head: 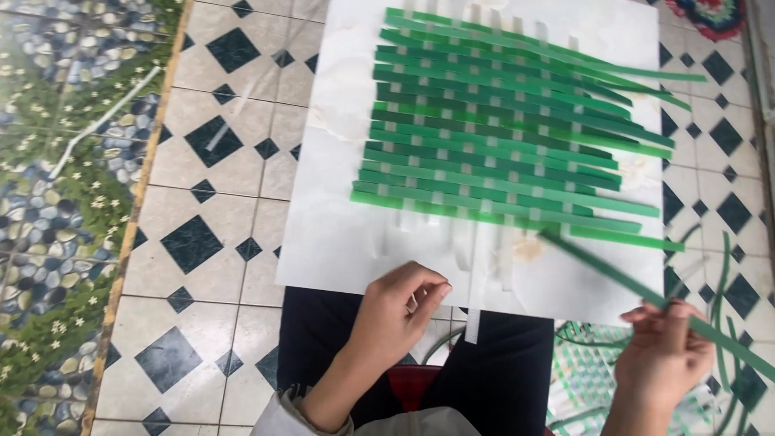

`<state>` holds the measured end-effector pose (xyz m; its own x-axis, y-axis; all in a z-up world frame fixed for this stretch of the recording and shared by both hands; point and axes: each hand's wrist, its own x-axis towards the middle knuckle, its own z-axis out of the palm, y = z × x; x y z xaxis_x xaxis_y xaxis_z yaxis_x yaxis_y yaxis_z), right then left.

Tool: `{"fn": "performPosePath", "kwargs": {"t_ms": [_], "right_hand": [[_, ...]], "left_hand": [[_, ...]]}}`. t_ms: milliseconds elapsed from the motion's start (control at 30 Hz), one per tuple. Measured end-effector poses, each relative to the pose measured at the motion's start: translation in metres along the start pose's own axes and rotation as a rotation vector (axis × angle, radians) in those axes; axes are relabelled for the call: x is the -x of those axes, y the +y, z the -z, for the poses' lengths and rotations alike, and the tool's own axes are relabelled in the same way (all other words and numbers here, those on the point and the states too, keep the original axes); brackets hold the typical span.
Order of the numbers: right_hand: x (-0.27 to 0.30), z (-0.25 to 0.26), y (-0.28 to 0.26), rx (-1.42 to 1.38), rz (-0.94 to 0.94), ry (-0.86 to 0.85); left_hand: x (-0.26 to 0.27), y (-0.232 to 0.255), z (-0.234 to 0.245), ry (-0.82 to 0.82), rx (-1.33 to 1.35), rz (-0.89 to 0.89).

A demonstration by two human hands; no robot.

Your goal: Weaving green plastic strips into a grid pattern on a white board to create a mat.

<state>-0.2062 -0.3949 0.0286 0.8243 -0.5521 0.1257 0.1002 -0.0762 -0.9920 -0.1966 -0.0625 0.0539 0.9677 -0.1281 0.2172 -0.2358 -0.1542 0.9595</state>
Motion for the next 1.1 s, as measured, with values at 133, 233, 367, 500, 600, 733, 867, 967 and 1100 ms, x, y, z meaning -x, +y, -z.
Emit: {"fn": "performPosePath", "kwargs": {"t_ms": [133,233,367,500,600,733,867,967,1100], "right_hand": [[-0.036,0.046,0.015,-0.048,-0.132,0.259],[-0.052,0.065,0.036,0.006,-0.168,0.284],[-0.059,0.063,0.050,0.118,-0.226,0.233],[-0.055,0.047,0.050,0.190,-0.183,0.176],[-0.045,0.032,0.036,0.395,-0.065,0.089],[-0.038,0.026,0.020,0.352,-0.059,0.161],[-0.044,0.048,0.023,0.142,-0.083,0.316],[-0.033,0.028,-0.012,0.161,-0.073,0.334],[-0.028,0.007,-0.025,0.226,0.016,0.246]], "left_hand": [[-0.007,-0.007,-0.017,0.061,-0.348,-0.219],[-0.017,-0.011,-0.030,0.010,-0.492,-0.326],[-0.030,-0.015,-0.040,-0.061,-0.675,-0.350],[-0.043,-0.018,-0.056,-0.124,-0.776,-0.356],[-0.060,-0.021,-0.078,-0.119,-0.809,-0.363],[-0.092,-0.040,-0.110,-0.027,-0.878,-0.287],[-0.110,-0.067,-0.134,-0.029,-0.967,-0.207],[-0.108,-0.072,-0.138,0.058,-1.026,-0.220],[-0.111,-0.073,-0.138,0.113,-1.020,-0.241]]}}
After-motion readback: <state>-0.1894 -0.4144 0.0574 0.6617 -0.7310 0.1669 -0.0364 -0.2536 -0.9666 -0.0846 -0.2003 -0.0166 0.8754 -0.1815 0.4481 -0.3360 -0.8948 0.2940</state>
